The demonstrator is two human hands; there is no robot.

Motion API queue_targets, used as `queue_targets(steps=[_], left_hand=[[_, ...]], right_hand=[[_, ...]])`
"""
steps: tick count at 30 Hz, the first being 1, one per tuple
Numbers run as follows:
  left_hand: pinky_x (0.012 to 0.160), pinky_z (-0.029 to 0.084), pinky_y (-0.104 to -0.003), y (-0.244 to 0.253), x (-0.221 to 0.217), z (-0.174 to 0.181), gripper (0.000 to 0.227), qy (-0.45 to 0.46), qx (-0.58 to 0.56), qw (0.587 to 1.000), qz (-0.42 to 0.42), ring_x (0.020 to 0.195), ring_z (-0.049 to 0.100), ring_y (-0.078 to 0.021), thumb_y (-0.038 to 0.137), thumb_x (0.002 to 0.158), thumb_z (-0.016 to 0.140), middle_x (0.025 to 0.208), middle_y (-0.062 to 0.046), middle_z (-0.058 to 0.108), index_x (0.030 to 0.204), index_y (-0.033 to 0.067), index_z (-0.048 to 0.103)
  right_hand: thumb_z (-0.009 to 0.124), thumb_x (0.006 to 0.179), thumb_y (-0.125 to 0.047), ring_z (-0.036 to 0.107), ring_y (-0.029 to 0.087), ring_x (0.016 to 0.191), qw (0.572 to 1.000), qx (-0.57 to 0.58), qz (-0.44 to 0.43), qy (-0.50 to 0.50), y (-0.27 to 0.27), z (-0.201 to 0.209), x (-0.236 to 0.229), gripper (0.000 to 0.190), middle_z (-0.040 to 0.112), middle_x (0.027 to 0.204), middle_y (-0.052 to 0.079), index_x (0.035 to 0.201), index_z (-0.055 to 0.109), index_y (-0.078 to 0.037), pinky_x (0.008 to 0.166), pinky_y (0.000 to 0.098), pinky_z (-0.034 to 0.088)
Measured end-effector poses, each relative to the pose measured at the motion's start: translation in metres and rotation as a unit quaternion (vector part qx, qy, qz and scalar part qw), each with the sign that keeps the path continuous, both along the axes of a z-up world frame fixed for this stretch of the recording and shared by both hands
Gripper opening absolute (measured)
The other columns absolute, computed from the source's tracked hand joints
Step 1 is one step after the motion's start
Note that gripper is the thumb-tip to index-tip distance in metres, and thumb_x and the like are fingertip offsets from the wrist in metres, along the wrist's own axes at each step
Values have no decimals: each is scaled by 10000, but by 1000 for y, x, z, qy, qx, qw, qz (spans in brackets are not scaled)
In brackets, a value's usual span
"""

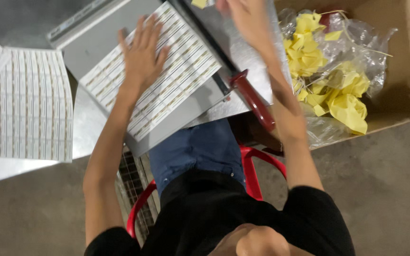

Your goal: The person uses a manual paper cutter to slice a sheet of printed labels into individual pieces. They align the sheet, press the cutter handle, and remove the cut labels, repeating the process for multiple sheets.

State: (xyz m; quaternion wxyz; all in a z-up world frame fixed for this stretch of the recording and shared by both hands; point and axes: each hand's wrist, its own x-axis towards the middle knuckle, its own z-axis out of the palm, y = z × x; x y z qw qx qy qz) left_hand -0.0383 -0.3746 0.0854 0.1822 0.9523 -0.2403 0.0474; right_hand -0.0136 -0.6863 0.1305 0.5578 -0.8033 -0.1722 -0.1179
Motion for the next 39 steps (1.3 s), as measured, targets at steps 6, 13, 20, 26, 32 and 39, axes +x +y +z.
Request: queue_targets(steps=[6,13,20,26,32,39], left_hand=[[1198,84,-721,-10,6,-2,550,-24,-12,999,-35,1579,219,-310,320,1122,453,1701,-95,329,1607,64,415],[1233,115,-644,2,0,1,513,-59,-44,995,-63,1492,366,-355,279,1137,534,1563,-147,497,1571,14,471],[1198,123,-642,5,0,-6,453,-98,-51,991,-70,1437,419,-353,227,1113,533,1522,-156,542,1492,-20,515],[1186,171,-627,6,1,-7,407,-103,-50,990,-76,1390,462,-339,221,1136,515,1460,-161,572,1462,-23,527],[1176,187,-611,7,0,-7,388,-107,-55,990,-80,1365,476,-347,233,1147,498,1439,-156,587,1438,-20,543],[1139,238,-585,9,2,-11,384,-105,-56,990,-76,1293,512,-345,255,1159,489,1360,-168,622,1398,-34,571]], right_hand=[[598,1018,-481,611,315,421,854,-519,7,36,3,133,-177,615,735,839,180,1457,556,-54,423,429,461],[607,1043,-270,598,319,438,853,-517,-49,48,39,162,-203,590,745,919,186,1546,443,-7,416,425,437],[582,1015,-147,603,366,516,870,-475,-128,33,48,117,-216,476,732,947,158,1467,475,-45,483,473,447],[603,1048,-162,621,337,509,890,-430,-142,56,48,102,-215,430,725,880,119,1457,490,-94,471,461,459],[624,1039,-162,613,336,510,885,-443,-143,26,44,90,-218,445,708,885,110,1466,523,-88,485,445,469],[631,1031,-169,618,345,520,879,-454,-145,29,43,83,-219,470,697,885,114,1480,518,-92,494,460,482]])
